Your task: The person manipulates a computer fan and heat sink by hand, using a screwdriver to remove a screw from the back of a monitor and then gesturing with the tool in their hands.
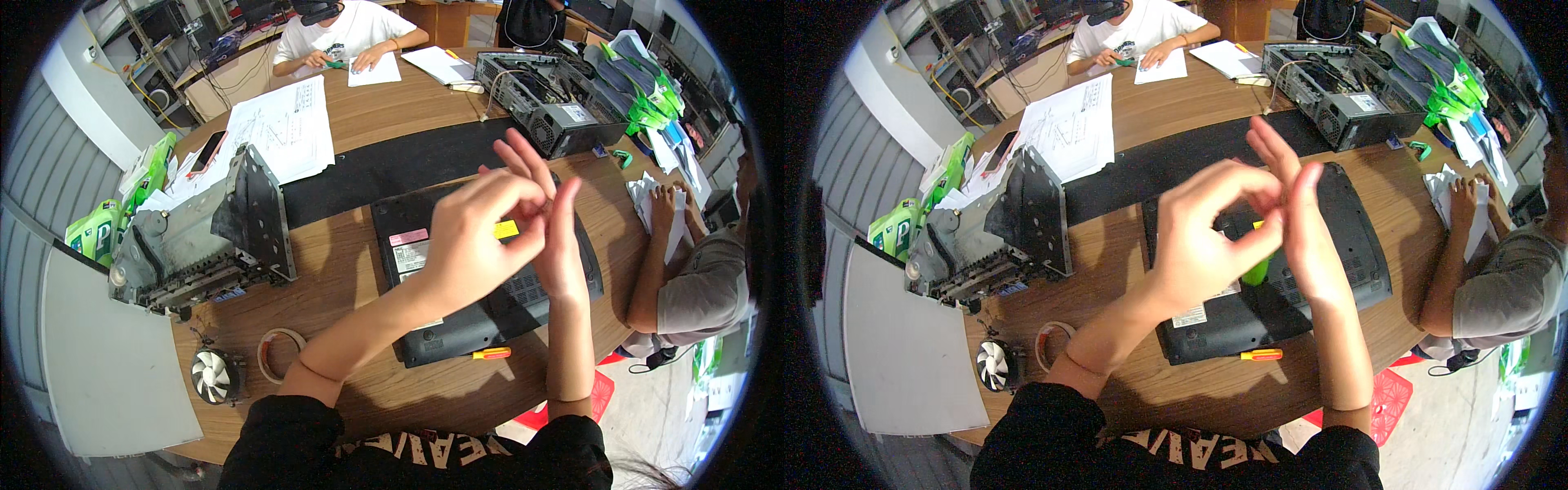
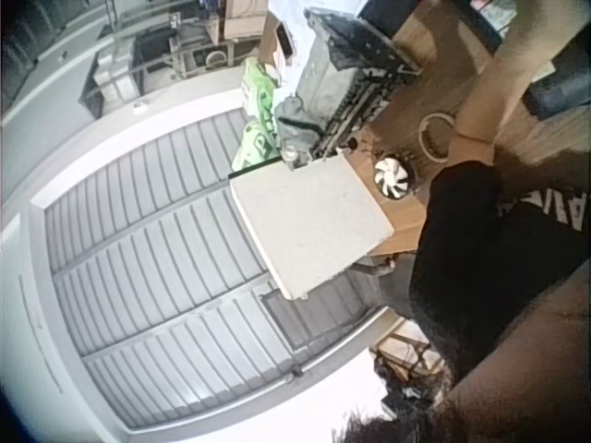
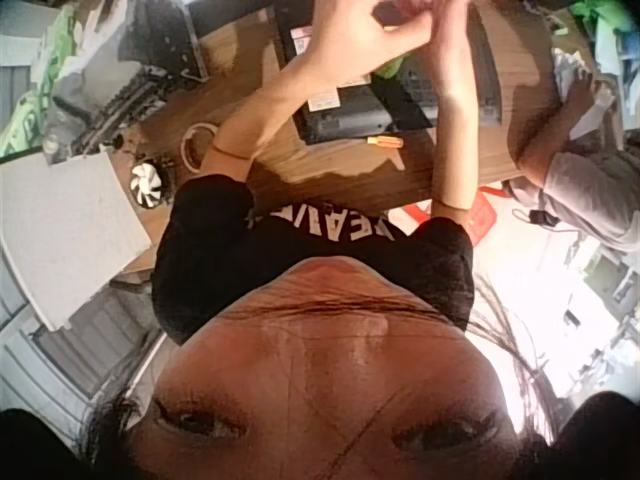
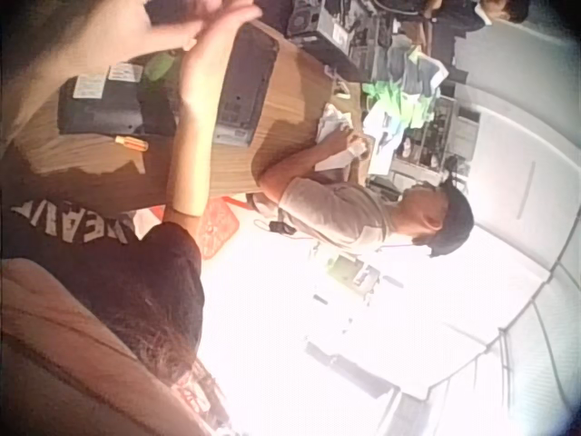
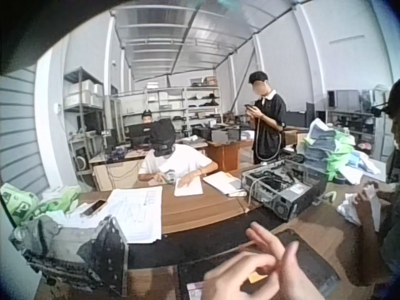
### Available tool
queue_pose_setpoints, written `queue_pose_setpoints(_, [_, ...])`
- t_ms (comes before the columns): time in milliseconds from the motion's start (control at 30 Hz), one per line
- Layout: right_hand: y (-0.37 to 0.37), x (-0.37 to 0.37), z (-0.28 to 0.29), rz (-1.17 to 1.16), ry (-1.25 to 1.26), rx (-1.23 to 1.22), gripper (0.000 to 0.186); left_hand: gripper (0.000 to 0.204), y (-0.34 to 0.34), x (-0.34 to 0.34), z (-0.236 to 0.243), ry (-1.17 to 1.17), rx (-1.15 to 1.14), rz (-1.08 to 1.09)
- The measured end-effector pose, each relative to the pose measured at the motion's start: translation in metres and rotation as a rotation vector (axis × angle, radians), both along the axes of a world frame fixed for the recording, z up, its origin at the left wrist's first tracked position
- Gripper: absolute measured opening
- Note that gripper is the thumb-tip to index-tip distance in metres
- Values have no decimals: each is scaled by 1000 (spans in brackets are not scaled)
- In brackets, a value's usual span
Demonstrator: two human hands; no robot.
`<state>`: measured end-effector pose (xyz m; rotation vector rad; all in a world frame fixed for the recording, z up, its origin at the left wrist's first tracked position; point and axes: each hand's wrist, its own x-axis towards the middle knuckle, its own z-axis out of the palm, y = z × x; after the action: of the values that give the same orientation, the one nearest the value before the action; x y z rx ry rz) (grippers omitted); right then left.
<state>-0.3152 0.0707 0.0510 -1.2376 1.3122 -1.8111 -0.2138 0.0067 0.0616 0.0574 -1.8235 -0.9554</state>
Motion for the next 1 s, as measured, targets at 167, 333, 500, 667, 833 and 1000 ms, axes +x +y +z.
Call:
queue_pose_setpoints(167, [7,-22,-4,225,141,107,61,15,-15,4,3,25,-40,58])
queue_pose_setpoints(333, [8,-43,1,312,212,191,59,14,-15,-2,-1,47,-117,140])
queue_pose_setpoints(500, [11,-52,-5,476,442,194,76,12,-15,3,-1,5,155,-26])
queue_pose_setpoints(667, [10,-44,0,643,442,269,39,21,-20,3,-1,-49,368,-143])
queue_pose_setpoints(833, [10,-52,-2,582,410,233,31,34,-31,8,5,33,313,-97])
queue_pose_setpoints(1000, [26,-66,9,541,67,206,55,47,-39,12,8,52,391,-100])
